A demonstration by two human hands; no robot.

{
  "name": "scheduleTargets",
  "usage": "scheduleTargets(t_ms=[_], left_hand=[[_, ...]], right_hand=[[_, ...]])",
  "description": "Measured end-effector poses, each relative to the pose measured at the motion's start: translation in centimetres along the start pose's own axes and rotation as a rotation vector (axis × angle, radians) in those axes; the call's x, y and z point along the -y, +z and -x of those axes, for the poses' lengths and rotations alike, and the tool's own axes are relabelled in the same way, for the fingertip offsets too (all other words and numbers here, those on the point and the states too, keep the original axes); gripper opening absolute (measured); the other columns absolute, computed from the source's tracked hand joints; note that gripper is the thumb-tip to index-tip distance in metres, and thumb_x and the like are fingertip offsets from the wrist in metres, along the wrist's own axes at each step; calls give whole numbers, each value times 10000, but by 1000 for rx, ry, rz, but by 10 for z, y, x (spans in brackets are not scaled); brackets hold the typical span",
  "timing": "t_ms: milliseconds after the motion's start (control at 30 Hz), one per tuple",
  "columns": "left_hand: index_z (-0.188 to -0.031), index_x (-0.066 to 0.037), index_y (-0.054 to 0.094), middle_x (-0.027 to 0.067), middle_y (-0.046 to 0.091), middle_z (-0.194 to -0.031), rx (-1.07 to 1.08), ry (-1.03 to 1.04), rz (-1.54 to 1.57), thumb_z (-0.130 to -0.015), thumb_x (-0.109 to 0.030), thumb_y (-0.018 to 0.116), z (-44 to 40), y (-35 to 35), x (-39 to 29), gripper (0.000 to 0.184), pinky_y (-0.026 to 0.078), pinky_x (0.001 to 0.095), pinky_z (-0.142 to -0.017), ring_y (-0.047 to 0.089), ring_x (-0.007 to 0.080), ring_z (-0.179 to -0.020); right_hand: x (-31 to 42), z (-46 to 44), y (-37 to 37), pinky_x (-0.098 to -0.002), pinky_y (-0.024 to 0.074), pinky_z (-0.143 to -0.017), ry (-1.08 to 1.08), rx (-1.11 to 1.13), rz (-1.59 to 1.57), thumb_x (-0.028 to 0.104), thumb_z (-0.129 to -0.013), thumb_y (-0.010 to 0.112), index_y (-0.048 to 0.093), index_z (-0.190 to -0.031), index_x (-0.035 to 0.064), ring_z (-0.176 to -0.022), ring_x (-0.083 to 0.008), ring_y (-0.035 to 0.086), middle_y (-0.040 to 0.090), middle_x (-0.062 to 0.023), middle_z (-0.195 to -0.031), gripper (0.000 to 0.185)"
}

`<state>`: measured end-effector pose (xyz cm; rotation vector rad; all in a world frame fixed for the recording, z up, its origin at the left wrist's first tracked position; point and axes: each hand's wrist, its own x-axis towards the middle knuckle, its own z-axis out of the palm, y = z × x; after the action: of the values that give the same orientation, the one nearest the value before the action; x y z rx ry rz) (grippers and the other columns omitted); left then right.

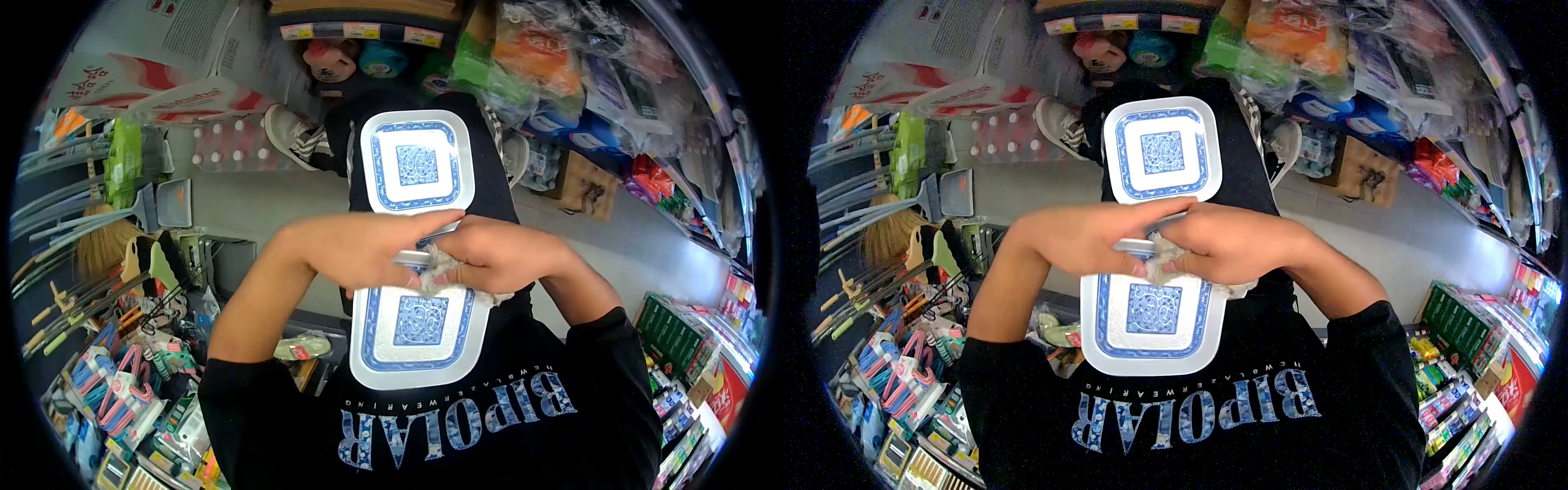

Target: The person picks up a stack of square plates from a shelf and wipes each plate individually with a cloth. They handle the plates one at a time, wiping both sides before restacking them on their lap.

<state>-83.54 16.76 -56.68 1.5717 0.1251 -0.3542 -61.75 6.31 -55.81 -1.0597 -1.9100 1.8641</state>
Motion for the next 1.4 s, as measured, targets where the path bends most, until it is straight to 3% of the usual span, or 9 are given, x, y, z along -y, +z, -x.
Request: scheduleTargets(t_ms=[133, 300, 367, 433, 600, 900, 1133, 1233, 1400], left_hand=[[-1532, 79, 301, 260, 624, -1302, -71, 276, -134, -969, -289, 712, -17, -4, 17, 788, 553, 310, -872, 693, 252, -1041], [-1434, 60, 463, 224, 694, -1189, -693, -87, 534, -1028, -364, 610, -5, -15, -3, 605, 569, 294, -827, 718, 205, -969], [-1407, 35, 499, 227, 702, -1159, -750, 36, 839, -1056, -410, 523, 9, -9, 0, 567, 570, 286, -797, 718, 188, -948], [-1419, 43, 479, 206, 698, -1171, -860, 144, 810, -1066, -386, 449, 16, 7, 10, 557, 541, 291, -887, 700, 187, -999], [-1468, 81, 404, 184, 619, -1296, -1340, 343, 429, -1017, -151, 571, -5, 70, -4, 534, 466, 337, -1018, 613, 211, -1177], [-1442, 75, 385, 256, 613, -1265, -1116, 87, 97, -952, 26, 489, 2, 85, -12, 503, 454, 374, -1024, 624, 271, -1145], [-1460, 7, 318, 247, 554, -1313, -769, 139, 181, -897, 67, 463, 17, 65, 4, 585, 414, 389, -1076, 570, 292, -1232], [-1480, -3, 305, 185, 515, -1343, -297, 43, 299, -918, 60, 485, 16, 40, 16, 594, 376, 374, -1113, 484, 212, -1286], [-1450, -30, 323, 126, 643, -1130, -593, -10, 516, -985, 5, 496, 14, 32, -1, 497, 509, 329, -901, 634, 160, -997]], right_hand=[[2, -1, 13, -442, 521, -758, 29, -112, -36, 127, -958, 622, 653, -999, -39, -835, -360, 686, 679, -224, -866, 174], [15, 6, 5, -423, 538, -696, 166, -425, -58, 153, -987, 608, 670, -1016, -47, -741, -348, 709, 698, -226, -818, 212], [12, 9, 0, -379, 540, -652, 219, -589, -83, 205, -999, 627, 678, -1030, -56, -686, -250, 718, 699, -213, -768, 268], [5, 9, -3, -368, 544, -662, 251, -758, -153, 205, -1002, 627, 680, -1034, -55, -704, -227, 717, 718, -188, -791, 267], [-5, 8, -2, -355, 543, -662, 224, -903, -160, 220, -1012, 626, 680, -1041, -49, -727, -207, 717, 734, -163, -824, 275], [-4, 1, -11, -444, 515, -616, 150, -928, 211, 198, -975, 638, 651, -975, -54, -709, -426, 686, 657, -269, -749, 252], [-14, 14, -29, -472, 511, -674, -21, -495, 332, 76, -883, 634, 618, -940, -16, -758, -425, 670, 646, -224, -776, 110], [-9, 8, -10, -489, 524, -610, 6, -172, 540, 125, -841, 691, 596, -894, 1, -671, -417, 661, 641, -218, -730, 164], [0, 8, -1, -488, 550, -678, 57, -430, 320, 61, -843, 665, 604, -900, -42, -755, -429, 684, 651, -258, -780, 132]])
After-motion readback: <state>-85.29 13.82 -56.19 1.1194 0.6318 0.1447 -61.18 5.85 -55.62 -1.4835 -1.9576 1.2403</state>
